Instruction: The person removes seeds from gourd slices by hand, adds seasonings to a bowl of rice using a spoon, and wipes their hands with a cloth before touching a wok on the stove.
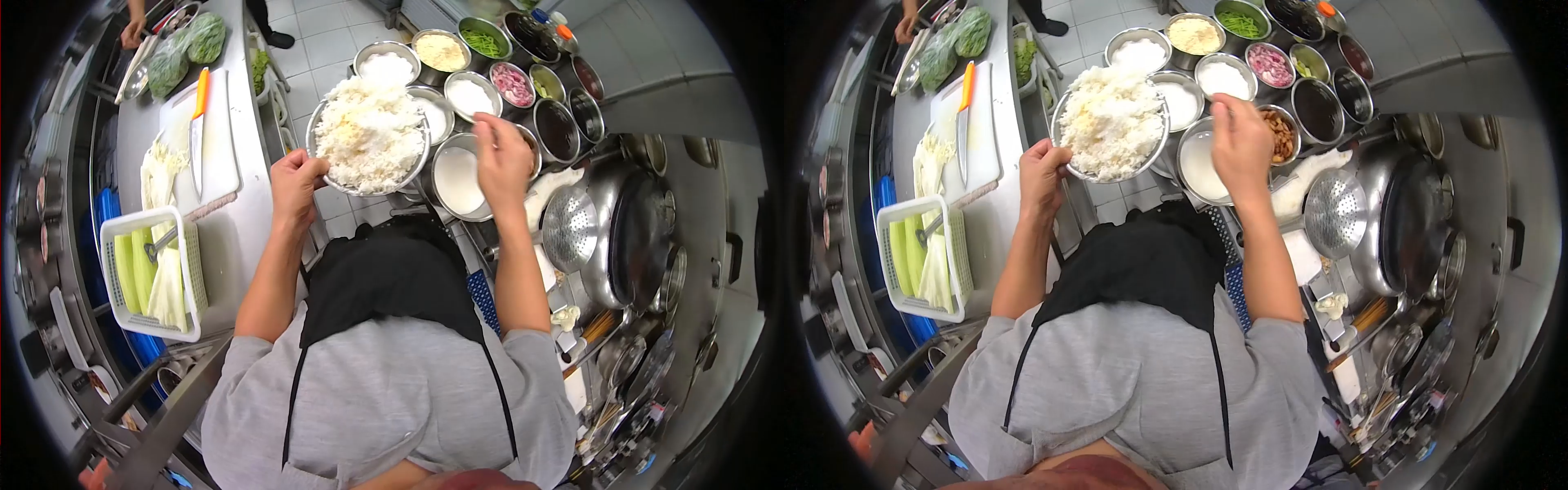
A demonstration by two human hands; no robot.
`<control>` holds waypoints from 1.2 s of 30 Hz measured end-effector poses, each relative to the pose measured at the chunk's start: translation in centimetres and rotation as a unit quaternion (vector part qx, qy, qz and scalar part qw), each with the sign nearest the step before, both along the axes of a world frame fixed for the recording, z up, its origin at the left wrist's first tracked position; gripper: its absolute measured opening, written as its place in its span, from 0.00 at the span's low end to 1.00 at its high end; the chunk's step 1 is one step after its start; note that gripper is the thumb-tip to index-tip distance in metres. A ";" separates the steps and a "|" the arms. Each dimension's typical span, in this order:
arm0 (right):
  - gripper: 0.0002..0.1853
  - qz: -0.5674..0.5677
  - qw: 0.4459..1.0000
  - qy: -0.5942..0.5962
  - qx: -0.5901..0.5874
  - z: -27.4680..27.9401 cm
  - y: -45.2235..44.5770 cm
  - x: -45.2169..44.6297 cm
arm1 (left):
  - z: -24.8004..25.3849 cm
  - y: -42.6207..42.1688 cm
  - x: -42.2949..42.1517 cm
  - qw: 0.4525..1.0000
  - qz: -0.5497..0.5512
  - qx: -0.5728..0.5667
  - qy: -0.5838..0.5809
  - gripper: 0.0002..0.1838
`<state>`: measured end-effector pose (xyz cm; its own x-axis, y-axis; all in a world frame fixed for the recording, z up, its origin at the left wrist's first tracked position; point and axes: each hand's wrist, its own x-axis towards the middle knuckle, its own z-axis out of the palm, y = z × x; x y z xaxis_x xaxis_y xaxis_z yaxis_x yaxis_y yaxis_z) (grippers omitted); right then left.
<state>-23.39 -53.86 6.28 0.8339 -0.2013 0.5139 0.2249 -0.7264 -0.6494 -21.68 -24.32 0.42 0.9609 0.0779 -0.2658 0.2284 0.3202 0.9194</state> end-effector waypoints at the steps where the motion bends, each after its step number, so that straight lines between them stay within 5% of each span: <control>1: 0.11 -0.011 0.998 0.047 -0.029 -0.8 0.7 0.7 | 0.1 0.5 0.2 1.000 0.002 0.006 -0.001 0.14; 2: 0.11 -0.027 0.993 0.096 -0.057 -2.1 1.1 1.5 | 0.2 0.6 0.3 1.000 -0.001 0.011 -0.002 0.14; 4: 0.14 -0.012 0.984 0.163 0.070 -6.0 0.7 3.6 | 0.7 1.2 0.5 0.996 -0.008 0.084 -0.003 0.13; 8: 0.26 -0.076 0.990 0.010 -0.119 -4.0 0.9 2.2 | 2.3 1.1 0.7 0.998 -0.044 0.031 -0.036 0.08; 10: 0.28 -0.084 0.993 0.048 -0.068 -1.3 0.5 -0.1 | 1.7 2.2 1.5 0.994 -0.088 0.028 -0.057 0.05; 11: 0.25 -0.064 0.997 -0.015 -0.027 -1.2 -0.1 -1.0 | 2.9 1.6 1.3 0.992 -0.107 0.035 -0.061 0.04; 16: 0.16 0.109 0.908 0.191 0.357 1.9 -2.0 -8.8 | 4.3 -0.8 1.5 0.969 -0.228 -0.011 -0.099 0.14; 20: 0.13 0.092 0.856 0.177 0.477 1.8 -3.4 -16.2 | 5.6 -6.2 0.1 0.936 -0.334 -0.024 -0.106 0.12; 31: 0.10 -0.264 0.774 0.030 0.574 -1.3 -6.6 -40.8 | 3.4 -27.1 -15.2 0.777 -0.629 -0.017 -0.018 0.04; 36: 0.12 -0.427 0.685 -0.099 0.582 -4.7 -6.3 -52.4 | 0.8 -35.1 -24.1 0.595 -0.804 -0.013 0.016 0.05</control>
<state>-75.78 -60.15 1.53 0.0941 -0.9413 -0.3242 0.2078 0.3370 -0.9183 -45.78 -59.43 1.19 -0.2168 -0.9390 -0.2671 0.2750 -0.3213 0.9062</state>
